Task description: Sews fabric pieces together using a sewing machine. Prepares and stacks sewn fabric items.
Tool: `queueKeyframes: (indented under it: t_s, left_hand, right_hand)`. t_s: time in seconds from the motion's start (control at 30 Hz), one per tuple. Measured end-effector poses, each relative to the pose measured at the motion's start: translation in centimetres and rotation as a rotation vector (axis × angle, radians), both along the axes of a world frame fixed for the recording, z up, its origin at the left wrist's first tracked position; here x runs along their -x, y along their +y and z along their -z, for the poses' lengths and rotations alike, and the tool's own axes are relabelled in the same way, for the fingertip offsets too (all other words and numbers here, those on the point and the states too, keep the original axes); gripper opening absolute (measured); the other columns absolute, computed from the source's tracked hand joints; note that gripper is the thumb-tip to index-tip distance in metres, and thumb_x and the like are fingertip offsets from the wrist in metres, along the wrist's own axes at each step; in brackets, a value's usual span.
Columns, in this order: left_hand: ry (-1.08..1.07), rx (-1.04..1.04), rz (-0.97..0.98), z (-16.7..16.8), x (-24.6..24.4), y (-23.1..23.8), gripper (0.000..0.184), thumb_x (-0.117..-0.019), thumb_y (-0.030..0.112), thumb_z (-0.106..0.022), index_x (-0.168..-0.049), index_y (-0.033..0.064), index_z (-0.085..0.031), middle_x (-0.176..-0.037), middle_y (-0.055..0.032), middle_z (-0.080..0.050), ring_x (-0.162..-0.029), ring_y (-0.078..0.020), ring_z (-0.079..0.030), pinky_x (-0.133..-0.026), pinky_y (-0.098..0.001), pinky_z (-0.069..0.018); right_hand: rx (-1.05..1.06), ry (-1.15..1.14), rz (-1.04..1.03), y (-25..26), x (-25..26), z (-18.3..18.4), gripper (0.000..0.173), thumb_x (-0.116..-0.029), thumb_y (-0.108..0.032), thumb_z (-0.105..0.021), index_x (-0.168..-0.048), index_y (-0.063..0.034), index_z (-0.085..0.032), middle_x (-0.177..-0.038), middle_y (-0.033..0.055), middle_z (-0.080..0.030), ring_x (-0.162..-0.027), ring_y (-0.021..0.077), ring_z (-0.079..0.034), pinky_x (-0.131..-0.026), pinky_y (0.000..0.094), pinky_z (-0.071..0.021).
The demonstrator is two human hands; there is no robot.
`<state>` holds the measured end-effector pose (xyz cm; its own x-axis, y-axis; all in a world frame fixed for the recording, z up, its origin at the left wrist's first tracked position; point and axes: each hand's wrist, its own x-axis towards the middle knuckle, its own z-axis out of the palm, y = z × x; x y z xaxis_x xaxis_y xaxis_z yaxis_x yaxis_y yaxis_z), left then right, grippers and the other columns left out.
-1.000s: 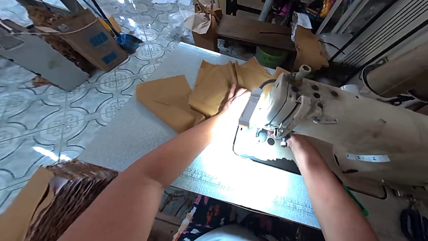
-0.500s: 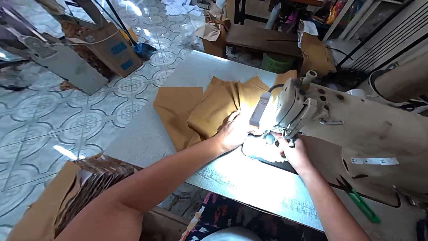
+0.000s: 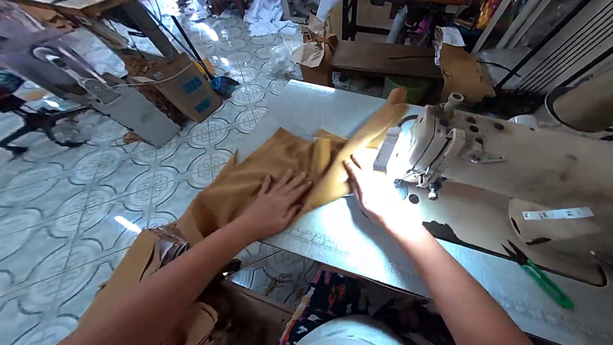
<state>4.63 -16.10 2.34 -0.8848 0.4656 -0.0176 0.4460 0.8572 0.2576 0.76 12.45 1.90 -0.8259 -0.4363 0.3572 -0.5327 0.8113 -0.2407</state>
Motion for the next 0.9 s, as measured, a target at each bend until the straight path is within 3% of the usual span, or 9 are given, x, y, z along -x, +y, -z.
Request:
queueKeyframes:
  t_s: [0.03, 0.1, 0.17, 0.3, 0.4, 0.47, 0.53, 0.77, 0.9]
  left_hand:
    - [0.004, -0.015, -0.048, -0.3, 0.2, -2.0, 0.050, -0.1074, 0.031, -0.039, -0.155, 0.0188, -0.048, -0.166, -0.0061, -0.036, -0.155, -0.0355, -0.025, -0.116, -0.0749, -0.0170]
    - [0.004, -0.021, -0.134, -1.6, 1.5, -6.1, 0.044, -0.1095, 0.028, -0.038, -0.148, 0.0165, -0.056, -0.160, -0.0082, -0.045, -0.151, -0.0379, -0.035, -0.113, -0.0752, -0.0247]
    - [-0.051, 0.031, -0.203, -3.4, 3.3, -8.8, 0.038, -0.1110, 0.024, -0.041, -0.139, 0.0151, -0.065, -0.152, -0.0075, -0.055, -0.143, -0.0372, -0.047, -0.109, -0.0781, -0.0273]
    - [-0.093, 0.069, -0.042, -4.1, 6.8, -8.9, 0.023, -0.1046, 0.023, -0.059, -0.113, 0.0105, -0.077, -0.136, -0.0102, -0.066, -0.130, -0.0387, -0.059, -0.102, -0.0792, -0.0331]
    - [-0.141, 0.015, 0.131, -3.9, 8.0, -4.7, 0.014, -0.0991, 0.022, -0.067, -0.102, 0.0154, -0.079, -0.134, -0.0050, -0.067, -0.131, -0.0336, -0.057, -0.105, -0.0785, -0.0307]
    - [-0.174, -0.014, 0.161, -4.0, 7.5, -0.5, 0.016, -0.0997, 0.025, -0.067, -0.102, 0.0152, -0.078, -0.134, -0.0029, -0.067, -0.134, -0.0308, -0.056, -0.107, -0.0785, -0.0291]
    - [-0.135, -0.033, 0.144, -3.8, 6.5, 3.2, 0.021, -0.1021, 0.029, -0.063, -0.110, 0.0130, -0.074, -0.129, -0.0064, -0.068, -0.130, -0.0313, -0.058, -0.107, -0.0755, -0.0328]
    - [0.099, -0.061, 0.053, -0.6, -1.4, 12.0, 0.038, -0.1035, 0.043, -0.055, -0.123, 0.0152, -0.072, -0.125, -0.0161, -0.066, -0.129, -0.0404, -0.058, -0.106, -0.0840, -0.0242]
    - [0.211, -0.180, 0.092, 0.9, -4.7, 13.7, 0.027, -0.1006, 0.036, -0.061, -0.112, 0.0156, -0.075, -0.119, -0.0086, -0.071, -0.125, -0.0366, -0.062, -0.102, -0.0873, -0.0215]
  right_hand:
    - [-0.022, -0.143, 0.033, -0.7, 0.7, 0.3, 0.046, -0.1065, -0.028, -0.047, -0.149, -0.0111, -0.054, -0.155, 0.0142, -0.051, -0.136, 0.0361, -0.055, -0.105, 0.0567, -0.0476]
    - [0.073, -0.305, -0.002, -3.4, -0.5, 0.3, 0.045, -0.1029, -0.033, -0.057, -0.136, -0.0031, -0.063, -0.143, 0.0179, -0.059, -0.134, 0.0351, -0.054, -0.109, 0.0542, -0.0438]
    - [0.049, -0.578, -0.227, -6.9, -6.0, -3.2, 0.044, -0.1054, -0.035, -0.055, -0.123, 0.0035, -0.068, -0.127, 0.0246, -0.066, -0.124, 0.0379, -0.060, -0.106, 0.0545, -0.0461]
    - [-0.126, -0.847, -0.778, -10.5, -15.7, -10.1, 0.037, -0.1069, -0.035, -0.053, -0.118, -0.0042, -0.071, -0.102, 0.0175, -0.073, -0.097, 0.0366, -0.071, -0.077, 0.0601, -0.0553]
    - [0.052, -0.471, -0.538, -10.5, -15.5, -8.1, 0.034, -0.1029, -0.035, -0.059, -0.127, -0.0142, -0.070, -0.116, 0.0108, -0.072, -0.105, 0.0291, -0.071, -0.081, 0.0498, -0.0591]
    - [-0.011, -0.461, -0.355, -8.9, -12.9, -5.3, 0.049, -0.1036, -0.036, -0.058, -0.147, -0.0148, -0.056, -0.151, 0.0118, -0.055, -0.136, 0.0333, -0.055, -0.106, 0.0572, -0.0475]
    - [-0.103, -0.526, -0.289, -5.8, -12.3, -2.7, 0.055, -0.1049, -0.036, -0.055, -0.153, -0.0099, -0.048, -0.163, 0.0107, -0.041, -0.150, 0.0322, -0.039, -0.117, 0.0611, -0.0334]
    - [0.009, -0.205, -0.181, 3.2, -20.2, 0.7, 0.044, -0.1007, -0.049, -0.053, -0.131, -0.0204, -0.069, -0.146, -0.0017, -0.062, -0.138, 0.0226, -0.055, -0.106, 0.0546, -0.0483]
    - [0.123, -0.242, -0.162, 4.2, -21.4, -1.3, 0.032, -0.1039, -0.039, -0.052, -0.115, -0.0206, -0.076, -0.124, -0.0011, -0.073, -0.110, 0.0194, -0.071, -0.082, 0.0414, -0.0590]
